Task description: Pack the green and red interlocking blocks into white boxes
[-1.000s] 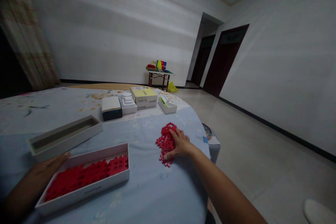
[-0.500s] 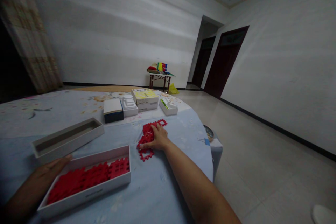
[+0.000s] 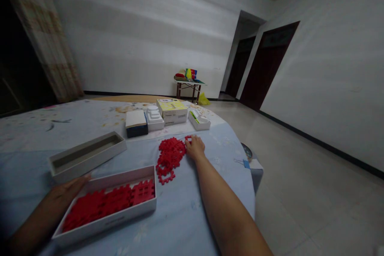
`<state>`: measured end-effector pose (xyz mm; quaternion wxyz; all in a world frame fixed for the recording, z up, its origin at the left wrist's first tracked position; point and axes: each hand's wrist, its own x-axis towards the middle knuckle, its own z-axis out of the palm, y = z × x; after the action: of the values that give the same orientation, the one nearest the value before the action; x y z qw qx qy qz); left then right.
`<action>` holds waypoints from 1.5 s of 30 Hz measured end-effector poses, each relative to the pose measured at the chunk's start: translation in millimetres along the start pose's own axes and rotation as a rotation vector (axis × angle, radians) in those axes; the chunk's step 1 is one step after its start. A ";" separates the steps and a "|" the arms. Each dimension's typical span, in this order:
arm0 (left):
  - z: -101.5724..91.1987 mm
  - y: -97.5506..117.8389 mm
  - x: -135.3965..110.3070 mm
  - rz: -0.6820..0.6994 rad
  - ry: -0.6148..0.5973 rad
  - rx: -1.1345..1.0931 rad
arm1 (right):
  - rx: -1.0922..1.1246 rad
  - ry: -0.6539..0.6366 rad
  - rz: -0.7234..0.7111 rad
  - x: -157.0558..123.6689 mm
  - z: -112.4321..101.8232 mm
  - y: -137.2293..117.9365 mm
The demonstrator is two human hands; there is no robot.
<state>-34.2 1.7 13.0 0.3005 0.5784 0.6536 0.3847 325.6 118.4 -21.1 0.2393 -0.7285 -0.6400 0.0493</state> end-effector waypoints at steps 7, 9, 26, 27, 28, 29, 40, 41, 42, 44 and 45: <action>0.7 -6.9 1.6 0.018 -0.014 0.031 | -0.028 -0.066 -0.082 -2.5 -6.7 7.7; 0.7 -8.3 1.7 0.016 -0.043 0.023 | -0.031 -0.085 -0.098 -3.8 -13.4 12.7; -2.3 -18.5 9.8 -0.083 -0.047 0.036 | 0.313 0.059 -0.264 -20.1 -39.5 20.3; -2.5 -18.6 9.7 -0.087 -0.044 0.039 | 0.373 0.036 -0.322 -23.6 -43.1 12.9; -2.6 -17.9 9.2 -0.088 -0.041 0.038 | 0.415 0.007 -0.382 -28.1 -46.9 4.5; -2.6 -16.5 8.4 -0.085 -0.039 0.033 | 0.437 -0.023 -0.443 -33.4 -50.5 -4.4; -2.4 9.5 -4.3 -0.056 -0.052 0.017 | 0.076 -0.233 -0.748 -74.6 -47.5 -48.2; -2.3 10.0 -4.5 -0.045 -0.044 0.016 | 0.062 -0.228 -0.748 -75.2 -46.7 -48.9; -2.2 10.0 -4.6 -0.037 -0.034 0.015 | 0.049 -0.220 -0.744 -75.7 -45.9 -49.9; -2.2 8.5 -4.8 -0.033 -0.032 0.013 | 0.014 -0.204 -0.727 -76.6 -43.3 -52.7; -2.3 7.2 -4.7 -0.036 -0.037 0.014 | -0.008 -0.195 -0.716 -76.9 -41.5 -54.2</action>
<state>-31.6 -3.1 20.1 0.3156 0.5758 0.6606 0.3640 278.5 36.7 19.7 0.1766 -0.4513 -0.8743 0.0292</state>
